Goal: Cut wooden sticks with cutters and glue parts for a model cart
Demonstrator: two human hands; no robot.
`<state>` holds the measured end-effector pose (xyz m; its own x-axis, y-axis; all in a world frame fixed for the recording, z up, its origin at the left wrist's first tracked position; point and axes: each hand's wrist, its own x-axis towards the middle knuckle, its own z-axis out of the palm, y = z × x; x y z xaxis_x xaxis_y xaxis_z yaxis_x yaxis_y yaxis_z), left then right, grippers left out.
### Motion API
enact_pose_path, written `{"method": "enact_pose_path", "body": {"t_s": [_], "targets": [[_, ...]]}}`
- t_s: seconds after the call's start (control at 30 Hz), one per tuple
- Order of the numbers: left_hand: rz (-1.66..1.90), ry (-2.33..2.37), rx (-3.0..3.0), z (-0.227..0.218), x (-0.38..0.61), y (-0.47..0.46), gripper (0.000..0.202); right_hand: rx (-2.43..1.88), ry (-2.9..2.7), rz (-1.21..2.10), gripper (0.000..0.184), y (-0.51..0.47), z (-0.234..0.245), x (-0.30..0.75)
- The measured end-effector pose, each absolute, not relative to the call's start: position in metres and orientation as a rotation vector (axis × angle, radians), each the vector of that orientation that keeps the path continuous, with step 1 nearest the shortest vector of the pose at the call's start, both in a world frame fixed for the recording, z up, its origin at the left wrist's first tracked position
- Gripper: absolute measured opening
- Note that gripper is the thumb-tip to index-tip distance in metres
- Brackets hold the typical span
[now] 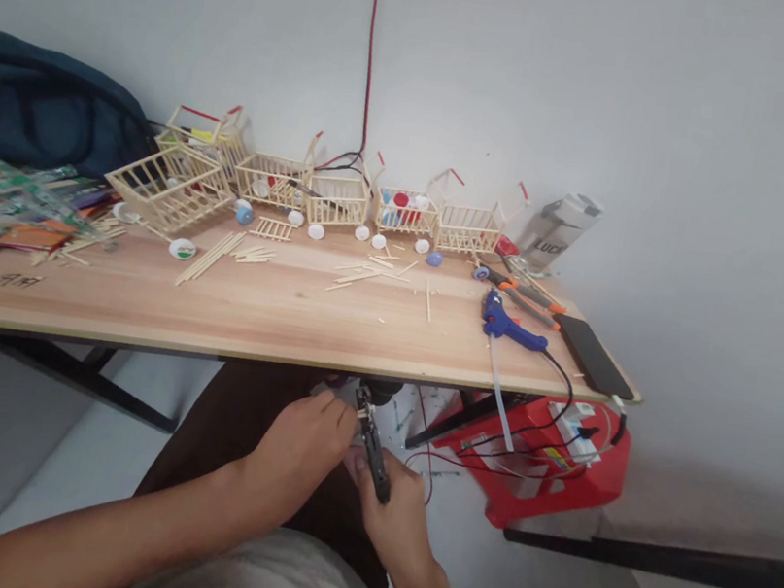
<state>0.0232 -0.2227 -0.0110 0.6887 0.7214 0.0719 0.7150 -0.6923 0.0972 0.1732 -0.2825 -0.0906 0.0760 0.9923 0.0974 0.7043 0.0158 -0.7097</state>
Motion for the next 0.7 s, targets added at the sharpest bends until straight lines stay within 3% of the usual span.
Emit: {"method": "enact_pose_path", "body": {"t_s": [0.3, 0.7], "targets": [[0.396, 1.401, 2.975, 0.056, 0.01, -0.178, 0.011, -1.714, -1.792, 0.393, 0.038, -0.214, -0.009, 0.168], [0.479, 1.554, 2.968, 0.056, -0.003, -0.171, 0.013, -1.658, -1.872, 0.516, 0.036, -0.192, 0.004, 0.16]]}}
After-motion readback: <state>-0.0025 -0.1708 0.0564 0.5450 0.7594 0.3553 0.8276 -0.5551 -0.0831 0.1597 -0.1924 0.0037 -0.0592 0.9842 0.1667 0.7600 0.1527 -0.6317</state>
